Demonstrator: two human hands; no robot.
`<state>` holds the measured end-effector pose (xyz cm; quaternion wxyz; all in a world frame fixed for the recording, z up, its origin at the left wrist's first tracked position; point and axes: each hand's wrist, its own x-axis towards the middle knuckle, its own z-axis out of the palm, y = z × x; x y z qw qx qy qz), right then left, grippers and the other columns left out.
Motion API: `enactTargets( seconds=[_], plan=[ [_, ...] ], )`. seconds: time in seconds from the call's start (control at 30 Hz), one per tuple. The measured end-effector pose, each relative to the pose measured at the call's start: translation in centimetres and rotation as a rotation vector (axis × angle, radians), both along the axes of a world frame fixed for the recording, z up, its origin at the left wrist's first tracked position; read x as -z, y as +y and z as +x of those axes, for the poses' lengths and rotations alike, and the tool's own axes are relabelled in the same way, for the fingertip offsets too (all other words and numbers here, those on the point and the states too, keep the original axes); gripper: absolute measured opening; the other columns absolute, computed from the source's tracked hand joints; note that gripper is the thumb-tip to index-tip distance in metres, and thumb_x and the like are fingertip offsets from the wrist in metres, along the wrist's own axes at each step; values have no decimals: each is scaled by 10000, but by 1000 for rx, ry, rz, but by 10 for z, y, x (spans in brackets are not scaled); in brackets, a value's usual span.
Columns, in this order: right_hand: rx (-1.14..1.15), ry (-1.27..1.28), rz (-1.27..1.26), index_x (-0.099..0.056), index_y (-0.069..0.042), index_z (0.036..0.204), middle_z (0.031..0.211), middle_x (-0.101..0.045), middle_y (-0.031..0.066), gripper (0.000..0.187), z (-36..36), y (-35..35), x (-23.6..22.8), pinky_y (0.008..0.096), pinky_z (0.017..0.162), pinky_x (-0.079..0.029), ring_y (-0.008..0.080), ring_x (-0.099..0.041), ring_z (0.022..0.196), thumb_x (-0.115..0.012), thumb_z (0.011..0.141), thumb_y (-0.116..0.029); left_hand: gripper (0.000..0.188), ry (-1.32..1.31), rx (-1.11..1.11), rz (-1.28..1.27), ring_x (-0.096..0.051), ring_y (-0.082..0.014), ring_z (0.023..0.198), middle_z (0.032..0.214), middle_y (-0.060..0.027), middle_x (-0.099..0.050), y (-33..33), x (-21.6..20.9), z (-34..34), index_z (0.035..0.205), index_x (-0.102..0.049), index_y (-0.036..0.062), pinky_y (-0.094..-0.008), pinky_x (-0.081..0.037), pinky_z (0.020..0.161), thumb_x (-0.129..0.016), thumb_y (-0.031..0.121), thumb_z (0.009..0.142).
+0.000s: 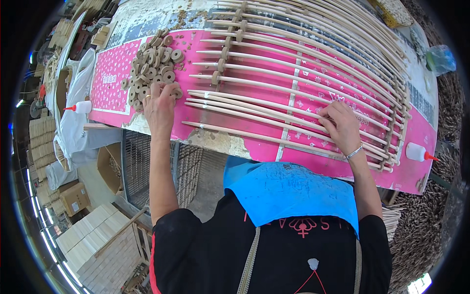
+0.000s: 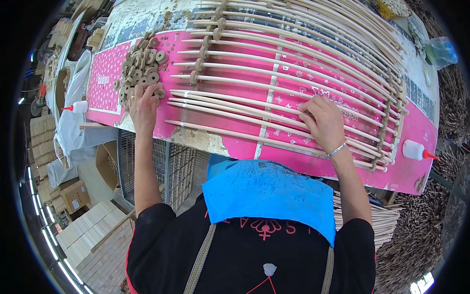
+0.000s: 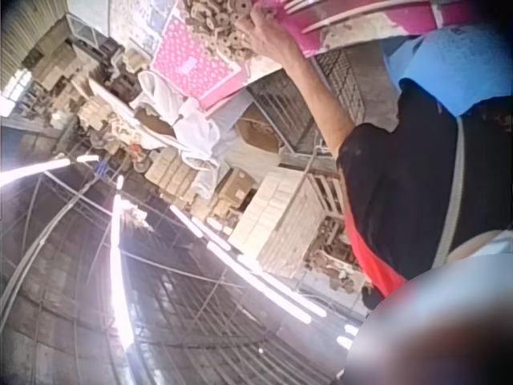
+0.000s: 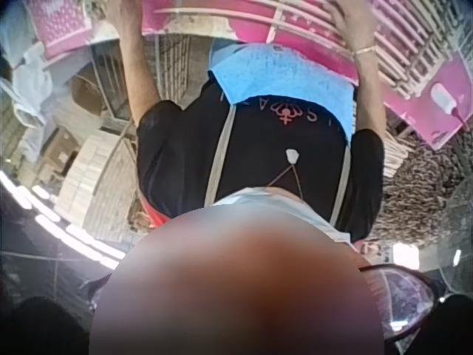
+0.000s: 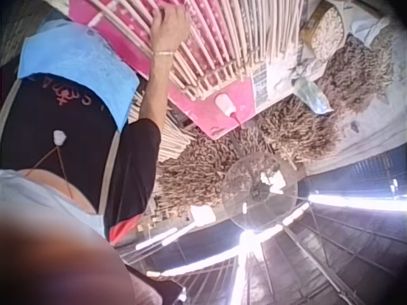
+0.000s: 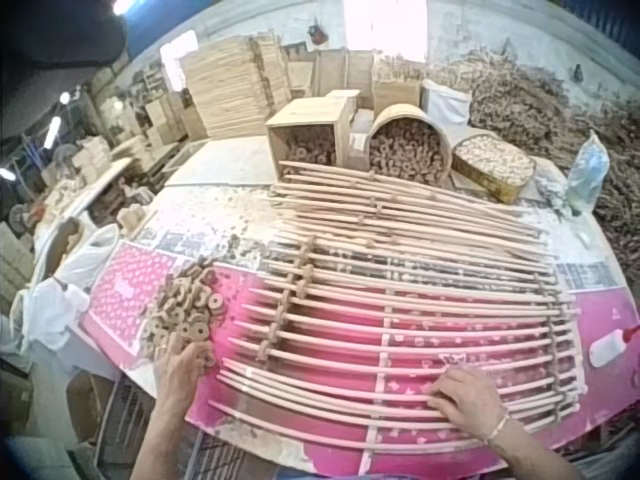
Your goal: Assembling wooden structures by gluing dowels and ring-shaped pieces together.
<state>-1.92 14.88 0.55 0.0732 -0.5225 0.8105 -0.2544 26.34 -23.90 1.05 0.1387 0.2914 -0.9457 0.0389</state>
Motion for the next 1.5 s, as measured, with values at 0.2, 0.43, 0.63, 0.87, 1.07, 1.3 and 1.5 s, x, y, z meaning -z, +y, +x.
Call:
enactTargets(
  seconds=[0.2, 0.43, 0.63, 0.87, 1.07, 1.3, 1.5],
  plan=[
    [107, -205, -72, -673, -40, 1004, 901, -651, 112, 117, 5, 5, 2, 400, 728, -515, 293, -654, 828, -709, 937, -129, 244, 352, -93, 454, -677, -191, 867, 946, -50, -697, -5, 4, 2, 1134, -734, 75, -342, -533, 782, -738, 31, 894],
    [110, -225, -98, -667, -32, 1018, 890, -642, 118, 112, 6, 6, -2, 387, 714, -516, 283, -658, 806, -696, 950, -117, 175, 695, -144, 862, -666, -67, 844, 969, -30, -739, 15, 11, -17, 1136, -716, -22, -223, -547, 778, -689, 7, 965],
    [127, -256, -100, -670, -22, 1017, 889, -639, 122, 114, 7, 7, 0, 375, 700, -515, 276, -653, 782, -699, 947, -107, 175, 821, -175, 900, -663, -68, 841, 966, -25, -734, 22, 13, -17, 1139, -713, -24, -224, -546, 779, -703, 16, 969],
    [115, -240, -152, -673, -8, 1015, 875, -632, 124, 111, 7, 7, 2, 368, 690, -510, 270, -648, 769, -699, 946, -91, 157, 827, -160, 724, -654, -71, 831, 969, -22, -726, 36, 10, -20, 1108, -724, -10, -239, -543, 763, -714, 9, 952],
    [137, -300, -197, -673, -10, 1012, 880, -630, 118, 135, 10, 0, 3, 354, 679, -517, 243, -656, 769, -733, 921, -89, 197, 677, -86, 529, -661, -148, 801, 903, -51, -685, 63, 6, -37, 1089, -726, 20, -296, -547, 733, -737, 0, 894],
    [165, -230, -188, -670, -26, 989, 888, -638, 100, 156, 7, 2, 7, 357, 673, -522, 231, -669, 779, -762, 904, -118, 185, 629, -68, 465, -644, -195, 809, 894, -62, -666, 84, 3, -49, 1068, -725, 36, -343, -530, 735, -741, 8, 885],
    [126, -18, -105, -691, -52, 985, 870, -651, 97, 144, 3, 3, 7, 388, 675, -513, 265, -663, 778, -736, 929, -177, 203, 562, -67, 426, -640, -210, 810, 885, -63, -656, 91, 5, -50, 1074, -721, 41, -361, -525, 743, -755, 19, 875]
  ],
)
